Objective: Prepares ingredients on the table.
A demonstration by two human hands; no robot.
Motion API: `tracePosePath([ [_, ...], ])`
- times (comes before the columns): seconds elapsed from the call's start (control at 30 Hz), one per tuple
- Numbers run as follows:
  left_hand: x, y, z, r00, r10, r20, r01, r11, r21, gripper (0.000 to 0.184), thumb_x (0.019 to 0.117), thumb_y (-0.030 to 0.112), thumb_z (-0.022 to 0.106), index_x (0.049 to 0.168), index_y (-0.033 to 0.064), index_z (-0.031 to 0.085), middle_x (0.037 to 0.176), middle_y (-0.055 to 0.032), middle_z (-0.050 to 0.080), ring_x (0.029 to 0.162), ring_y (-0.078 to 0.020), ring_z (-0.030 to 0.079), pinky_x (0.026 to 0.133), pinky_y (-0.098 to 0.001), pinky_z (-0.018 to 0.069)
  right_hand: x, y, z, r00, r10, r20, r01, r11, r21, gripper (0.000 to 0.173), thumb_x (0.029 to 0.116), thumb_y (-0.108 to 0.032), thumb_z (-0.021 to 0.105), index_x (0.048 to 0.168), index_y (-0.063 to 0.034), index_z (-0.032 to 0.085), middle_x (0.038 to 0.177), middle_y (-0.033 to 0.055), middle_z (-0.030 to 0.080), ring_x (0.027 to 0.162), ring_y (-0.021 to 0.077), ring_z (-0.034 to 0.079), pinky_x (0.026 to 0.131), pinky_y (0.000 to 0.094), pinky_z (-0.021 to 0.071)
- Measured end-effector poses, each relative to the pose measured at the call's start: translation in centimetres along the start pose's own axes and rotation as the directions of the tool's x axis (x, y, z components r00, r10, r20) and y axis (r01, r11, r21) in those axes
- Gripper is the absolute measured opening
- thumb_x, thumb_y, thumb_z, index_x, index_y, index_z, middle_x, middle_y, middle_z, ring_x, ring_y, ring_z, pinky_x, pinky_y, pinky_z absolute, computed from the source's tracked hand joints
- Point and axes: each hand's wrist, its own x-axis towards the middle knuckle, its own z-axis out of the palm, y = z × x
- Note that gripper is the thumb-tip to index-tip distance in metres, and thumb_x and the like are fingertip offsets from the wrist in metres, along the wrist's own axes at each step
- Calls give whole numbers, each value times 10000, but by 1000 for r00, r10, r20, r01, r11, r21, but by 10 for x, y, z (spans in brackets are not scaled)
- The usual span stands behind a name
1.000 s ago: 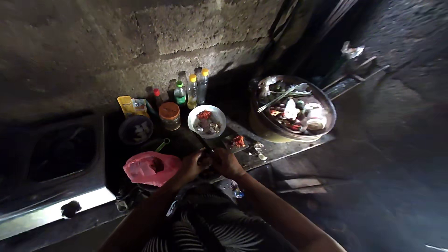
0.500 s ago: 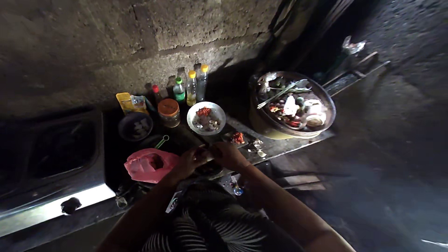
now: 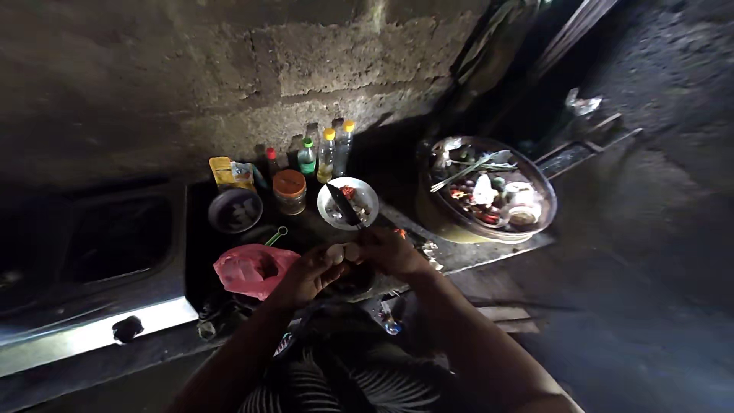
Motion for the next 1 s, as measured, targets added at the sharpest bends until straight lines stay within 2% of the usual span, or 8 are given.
tracePosePath([
  [0.1, -7, 1, -6, 1000, 27, -8, -28, 999, -31, 331, 1067, 104, 492, 1390, 31, 503, 1196, -133, 671, 1001, -224, 707, 923, -377, 596, -3, -1, 5, 999, -42, 11, 41, 996, 78, 253, 987, -163, 635, 1209, -43, 660, 886, 38, 703, 589, 82, 587, 518, 243, 509],
  [0.3, -22, 12, -15, 998, 64, -19, -66, 995, -69, 347, 1053, 137, 503, 1383, 32, 506, 1268, -152, 651, 1041, -231, 698, 945, -371, 586, -6, -4, 12, 990, -139, 25, 131, 969, 208, 230, 966, -138, 630, 1166, -31, 663, 870, 35, 695, 614, 83, 602, 554, 250, 539],
  [0.4, -29, 20, -18, 995, 91, -51, -97, 988, -120, 340, 1062, 143, 473, 1387, 48, 507, 1250, -159, 663, 1004, -232, 708, 913, -362, 597, -7, -8, 16, 990, -135, 29, 125, 964, 236, 236, 948, -124, 630, 1164, -35, 659, 838, 27, 681, 557, 75, 574, 504, 238, 516],
  [0.67, -73, 64, -42, 924, 329, -195, -348, 935, -72, 373, 1096, 164, 364, 1421, 103, 538, 1242, -163, 683, 1000, -227, 718, 906, -349, 597, 1, -6, 23, 993, -106, -54, 116, 961, 251, 237, 935, -113, 630, 1160, -42, 652, 838, 20, 677, 592, 75, 583, 534, 243, 525],
  [0.73, -87, 70, -49, 897, 357, -259, -377, 926, -28, 363, 1069, 167, 439, 1418, 108, 521, 1253, -143, 677, 984, -209, 716, 892, -340, 598, 3, -10, 32, 994, -87, -60, 98, 969, 227, 226, 936, -104, 630, 1151, -40, 651, 844, 20, 675, 610, 80, 594, 546, 248, 531],
  [0.83, -104, 72, -53, 844, 451, -290, -436, 892, 120, 504, 939, 87, 644, 1421, 117, 500, 1181, -85, 687, 943, -174, 707, 866, -328, 605, 11, -15, 51, 996, -92, 23, 87, 982, 170, 251, 954, -120, 625, 1187, -28, 644, 900, 38, 690, 662, 100, 627, 579, 271, 557],
  [0.93, -130, 81, -29, 765, 644, -17, -588, 709, 388, 483, 937, 184, 735, 1385, 156, 559, 1191, -25, 687, 957, -142, 689, 848, -326, 603, 21, -24, 77, 987, -134, 92, 128, 989, 71, 252, 1002, -182, 609, 1203, -41, 664, 910, 34, 700, 624, 87, 615, 550, 269, 552],
  [1.0, -154, 100, 5, 649, 715, 261, -725, 477, 496, 438, 951, 244, 742, 1362, 182, 605, 1261, 0, 661, 1028, -105, 676, 865, -275, 605, 29, -30, 94, 989, -102, 108, 104, 995, -7, 262, 1014, -181, 596, 1223, -35, 658, 918, 53, 692, 609, 93, 608, 539, 276, 551],
])
